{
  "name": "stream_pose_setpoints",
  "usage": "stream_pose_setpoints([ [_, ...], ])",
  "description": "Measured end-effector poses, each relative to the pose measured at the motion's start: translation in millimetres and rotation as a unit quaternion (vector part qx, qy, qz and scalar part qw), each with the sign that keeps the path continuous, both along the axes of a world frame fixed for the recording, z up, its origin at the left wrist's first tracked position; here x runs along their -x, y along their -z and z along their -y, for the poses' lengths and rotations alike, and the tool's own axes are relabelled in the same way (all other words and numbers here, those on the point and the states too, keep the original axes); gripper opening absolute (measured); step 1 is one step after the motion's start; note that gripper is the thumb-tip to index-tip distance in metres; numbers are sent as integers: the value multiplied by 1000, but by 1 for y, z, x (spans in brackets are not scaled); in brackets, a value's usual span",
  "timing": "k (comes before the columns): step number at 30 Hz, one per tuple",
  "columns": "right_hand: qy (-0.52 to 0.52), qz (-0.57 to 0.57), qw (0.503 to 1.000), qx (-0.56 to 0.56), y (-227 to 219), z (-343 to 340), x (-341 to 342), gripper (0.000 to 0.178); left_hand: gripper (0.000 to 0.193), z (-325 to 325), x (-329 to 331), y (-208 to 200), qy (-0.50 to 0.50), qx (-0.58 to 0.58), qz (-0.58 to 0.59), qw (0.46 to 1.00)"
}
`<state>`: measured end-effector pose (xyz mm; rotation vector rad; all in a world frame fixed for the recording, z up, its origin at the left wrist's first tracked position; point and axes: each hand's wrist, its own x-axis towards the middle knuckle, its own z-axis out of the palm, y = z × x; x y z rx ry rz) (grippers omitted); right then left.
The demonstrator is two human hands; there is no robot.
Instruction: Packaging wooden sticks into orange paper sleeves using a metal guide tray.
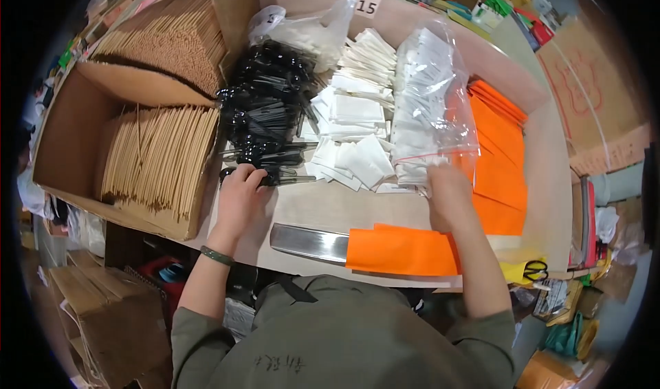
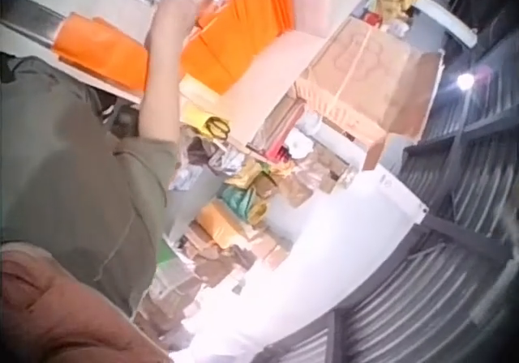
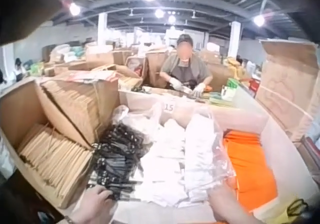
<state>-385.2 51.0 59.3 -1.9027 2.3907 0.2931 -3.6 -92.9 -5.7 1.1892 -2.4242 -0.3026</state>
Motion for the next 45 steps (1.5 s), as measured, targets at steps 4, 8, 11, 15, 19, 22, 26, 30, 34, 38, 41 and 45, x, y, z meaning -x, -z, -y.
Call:
stream_pose_setpoints([
  [4, 97, 140, 985, -16, -13, -27, -21, 14, 28, 1, 2, 2, 18, -17, -29, 999],
  [8, -19, 399, 898, 184, 33, 1, -54, 18, 25, 5, 11, 1, 41, -16, -48, 998],
  [11, -62, 189, 963, 180, 57, 28, -72, 15, 17, 9, 16, 2, 81, -14, -54, 995],
  [15, -105, 150, 967, 179, 71, 29, -70, 11, 15, 8, 10, -2, 95, 58, -55, 992],
  [19, -180, 250, 927, 213, 35, 18, -79, 7, 17, 6, -1, -10, 42, 88, -101, 990],
  [22, -189, 400, 884, 148, 1, 13, -101, 6, 22, 5, 0, -6, -22, 2, -153, 988],
  [26, -239, 428, 872, 3, 11, 2, -137, 6, 27, -8, 16, -10, -44, -123, -272, 953],
  [30, -270, 301, 910, 93, 18, -14, -152, 11, 26, -32, 4, 0, -50, -106, -269, 956],
  [34, -92, 446, 887, 68, 35, -19, -161, 10, 14, -60, -2, -2, -62, -227, -289, 928],
  [38, -115, 299, 920, 228, 35, -26, -169, 21, 18, -72, 0, 8, -67, -215, -310, 924],
  [41, -155, 301, 895, 291, 27, -40, -155, 29, 21, -88, 2, 11, -33, -133, -241, 961],
  [45, -323, 252, 883, 228, 42, -53, -150, 32, 21, -102, 25, 26, 134, -82, -162, 974],
])
